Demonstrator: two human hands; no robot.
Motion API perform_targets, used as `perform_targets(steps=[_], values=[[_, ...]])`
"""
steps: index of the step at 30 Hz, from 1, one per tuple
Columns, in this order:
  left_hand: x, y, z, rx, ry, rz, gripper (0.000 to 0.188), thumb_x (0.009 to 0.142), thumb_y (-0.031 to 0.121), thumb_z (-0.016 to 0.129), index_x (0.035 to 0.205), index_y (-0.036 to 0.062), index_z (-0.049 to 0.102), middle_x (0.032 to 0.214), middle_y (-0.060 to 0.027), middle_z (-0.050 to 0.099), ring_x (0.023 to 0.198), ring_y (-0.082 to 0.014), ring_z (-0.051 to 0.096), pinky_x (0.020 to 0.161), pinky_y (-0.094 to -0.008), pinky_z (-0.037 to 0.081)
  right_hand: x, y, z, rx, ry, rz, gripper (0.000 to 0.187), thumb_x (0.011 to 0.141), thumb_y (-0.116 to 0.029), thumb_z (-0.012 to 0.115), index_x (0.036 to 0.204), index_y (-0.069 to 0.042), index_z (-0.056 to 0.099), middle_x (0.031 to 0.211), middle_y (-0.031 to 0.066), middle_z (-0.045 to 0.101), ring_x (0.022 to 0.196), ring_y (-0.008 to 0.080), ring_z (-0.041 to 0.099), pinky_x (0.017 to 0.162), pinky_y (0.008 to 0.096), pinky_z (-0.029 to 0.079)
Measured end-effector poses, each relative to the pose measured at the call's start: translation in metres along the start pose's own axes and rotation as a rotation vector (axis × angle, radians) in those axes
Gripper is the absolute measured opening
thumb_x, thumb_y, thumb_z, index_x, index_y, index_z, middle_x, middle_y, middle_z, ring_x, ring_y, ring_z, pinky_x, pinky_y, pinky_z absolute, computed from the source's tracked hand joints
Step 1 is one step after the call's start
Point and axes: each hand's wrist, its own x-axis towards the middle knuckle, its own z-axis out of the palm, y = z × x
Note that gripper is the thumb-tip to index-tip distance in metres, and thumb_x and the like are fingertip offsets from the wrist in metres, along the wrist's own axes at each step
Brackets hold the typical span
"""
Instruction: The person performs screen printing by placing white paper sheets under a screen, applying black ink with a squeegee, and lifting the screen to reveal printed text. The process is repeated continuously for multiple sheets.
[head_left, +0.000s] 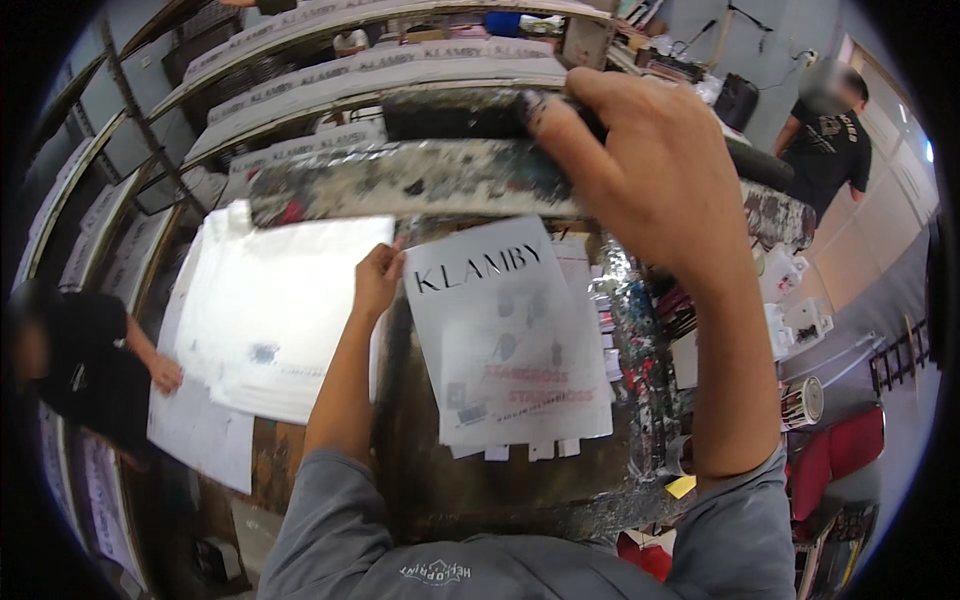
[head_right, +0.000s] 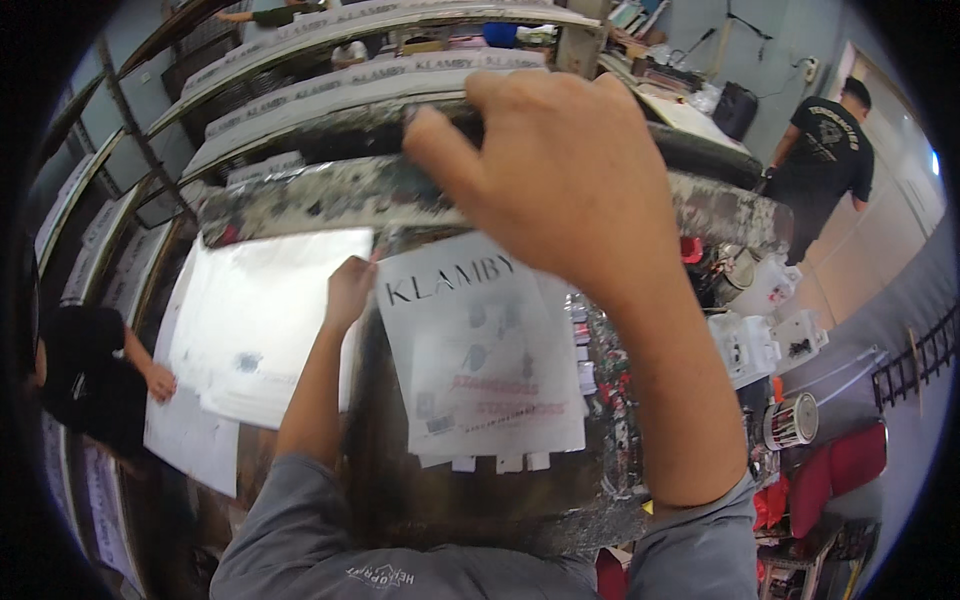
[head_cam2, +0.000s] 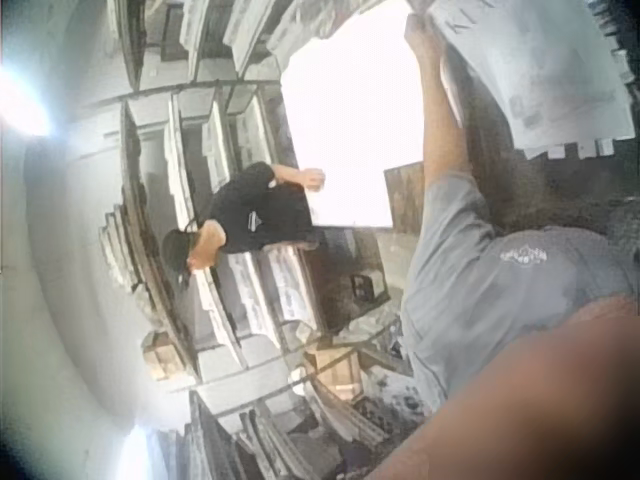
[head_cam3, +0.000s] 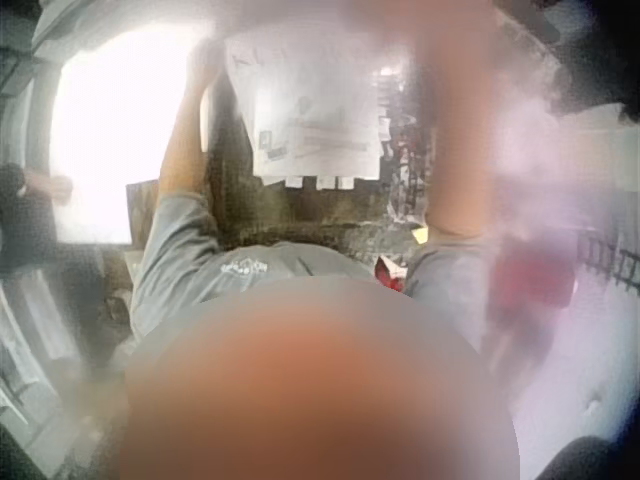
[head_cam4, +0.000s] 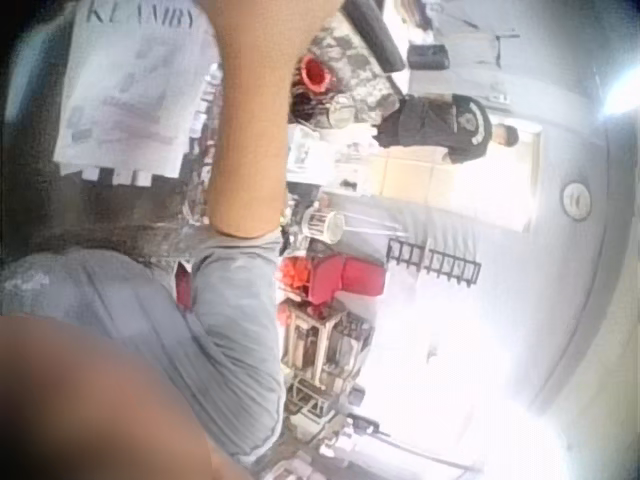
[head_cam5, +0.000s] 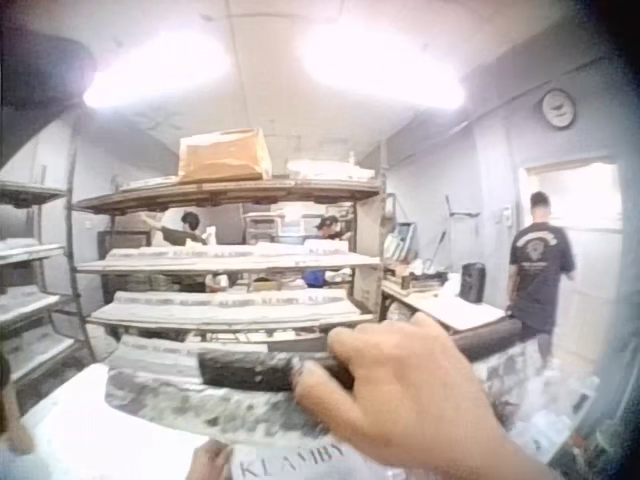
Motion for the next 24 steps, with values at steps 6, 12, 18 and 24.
perform_targets(steps=[6, 12, 18, 24], values=[[-0.180, -0.041, -0.171, -0.018, 0.542, -0.275, 0.022, 0.108, 0.018, 0.069, 0.102, -0.0034, 0.067, 0.083, -0.0047, 0.065, 0.076, -0.0113, 0.059, 0.068, -0.0294, 0.051, -0.019, -0.012, -0.003, -0.067, -0.057, 0.060, 0.047, 0.100, -0.042, 0.062, 0.081, 0.001, 0.069, 0.081, 0.0199, 0.070, 0.085, 0.0397, 0.070, 0.081, 0.0509, 0.046], [-0.310, -0.100, -0.321, 0.369, 0.852, -0.265, 0.027, 0.108, 0.025, 0.069, 0.098, 0.0004, 0.065, 0.076, -0.0033, 0.060, 0.067, -0.0118, 0.055, 0.061, -0.0310, 0.048, -0.033, -0.023, -0.008, -0.054, -0.048, 0.061, 0.044, 0.101, -0.041, 0.065, 0.087, 0.001, 0.069, 0.086, 0.0194, 0.071, 0.088, 0.0391, 0.068, 0.086, 0.0504, 0.047], [-0.275, -0.077, -0.374, 1.364, 0.899, -0.456, 0.058, 0.106, 0.033, 0.070, 0.149, -0.0037, 0.058, 0.152, -0.0289, 0.058, 0.144, -0.0410, 0.053, 0.120, -0.0539, 0.040, -0.039, -0.026, -0.010, -0.063, -0.091, 0.066, 0.045, 0.102, -0.041, 0.065, 0.090, 0.002, 0.070, 0.088, 0.0200, 0.071, 0.089, 0.0396, 0.067, 0.087, 0.0511, 0.046], [-0.148, -0.017, -0.170, 0.840, -0.410, 0.294, 0.059, 0.115, 0.056, 0.038, 0.164, 0.0254, 0.051, 0.176, -0.0051, 0.039, 0.167, -0.0351, 0.020, 0.133, -0.0667, -0.002, -0.027, -0.023, -0.007, -0.040, -0.070, 0.050, 0.049, 0.104, -0.045, 0.061, 0.090, 0.001, 0.070, 0.088, 0.0212, 0.072, 0.090, 0.0405, 0.068, 0.087, 0.0529, 0.046]])
